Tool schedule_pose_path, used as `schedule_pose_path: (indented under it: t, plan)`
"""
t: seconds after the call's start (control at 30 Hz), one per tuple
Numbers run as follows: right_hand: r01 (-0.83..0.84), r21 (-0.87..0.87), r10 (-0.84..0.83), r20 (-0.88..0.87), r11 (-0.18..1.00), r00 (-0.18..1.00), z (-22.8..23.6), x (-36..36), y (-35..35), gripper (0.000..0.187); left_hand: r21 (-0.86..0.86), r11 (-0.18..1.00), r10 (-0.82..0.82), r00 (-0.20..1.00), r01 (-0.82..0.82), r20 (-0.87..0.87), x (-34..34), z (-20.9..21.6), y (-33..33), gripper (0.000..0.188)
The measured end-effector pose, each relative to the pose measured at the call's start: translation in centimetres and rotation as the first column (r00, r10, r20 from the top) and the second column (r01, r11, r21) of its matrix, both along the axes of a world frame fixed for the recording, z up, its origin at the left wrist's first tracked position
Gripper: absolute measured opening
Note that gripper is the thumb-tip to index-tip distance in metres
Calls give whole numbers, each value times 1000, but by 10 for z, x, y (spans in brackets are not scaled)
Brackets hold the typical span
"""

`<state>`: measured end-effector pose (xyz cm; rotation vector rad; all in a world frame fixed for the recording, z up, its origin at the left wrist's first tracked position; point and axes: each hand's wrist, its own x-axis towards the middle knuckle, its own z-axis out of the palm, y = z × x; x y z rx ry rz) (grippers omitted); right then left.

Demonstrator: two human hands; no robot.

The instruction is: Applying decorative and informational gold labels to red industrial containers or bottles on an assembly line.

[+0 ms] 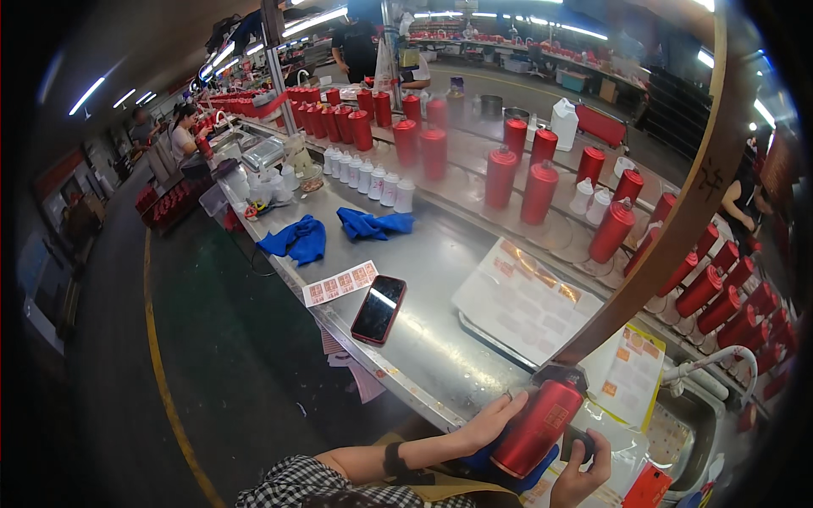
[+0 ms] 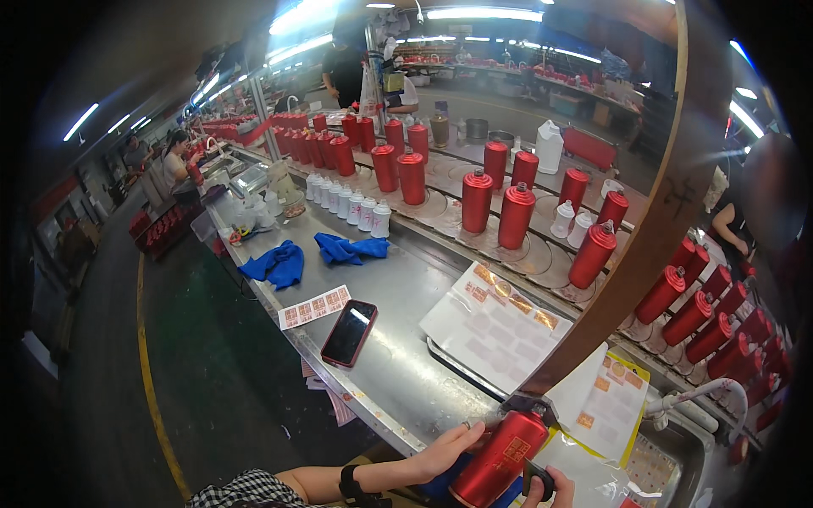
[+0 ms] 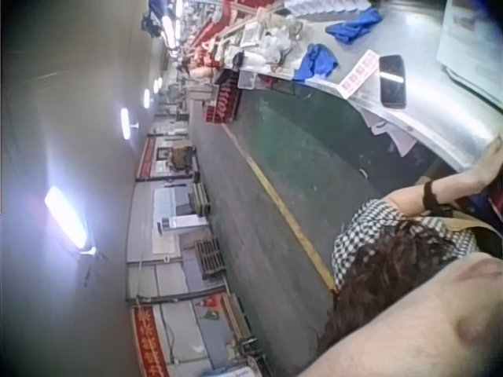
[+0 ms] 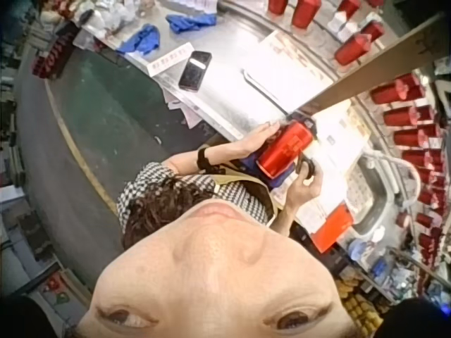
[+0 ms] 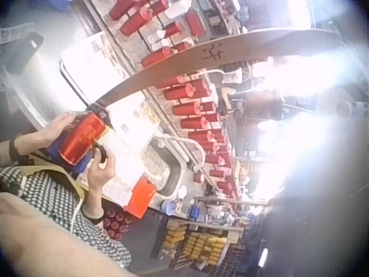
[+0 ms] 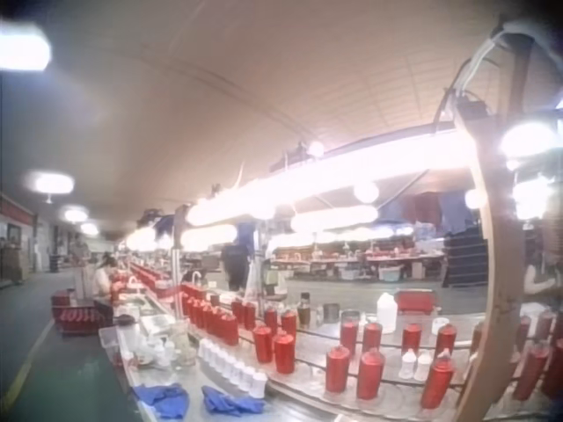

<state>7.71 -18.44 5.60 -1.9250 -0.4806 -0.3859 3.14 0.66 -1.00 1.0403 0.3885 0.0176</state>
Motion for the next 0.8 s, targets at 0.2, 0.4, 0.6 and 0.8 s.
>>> schedule_pose_path:
  t: [0.2,0.4,0.6,0.8]
  plan:
    - [-2,-15,1,-13,1000,1000,-1,1,-2,12,-14,999,31,1000,-31,1,0,5,-2,61]
    - [-17,-13,17,29,1000,999,1,4,0,12,6,1000,25,1000,-25,6,3,-14,-2,62]
    - [-24,-24,25,22,999,999,-2,5,-1,14,-31,999,23,999,-22,40,2,-9,-2,62]
    - [-28,-14,28,51,1000,998,-6,6,-1,16,-7,1000,30,999,-30,17,1,-13,-2,61]
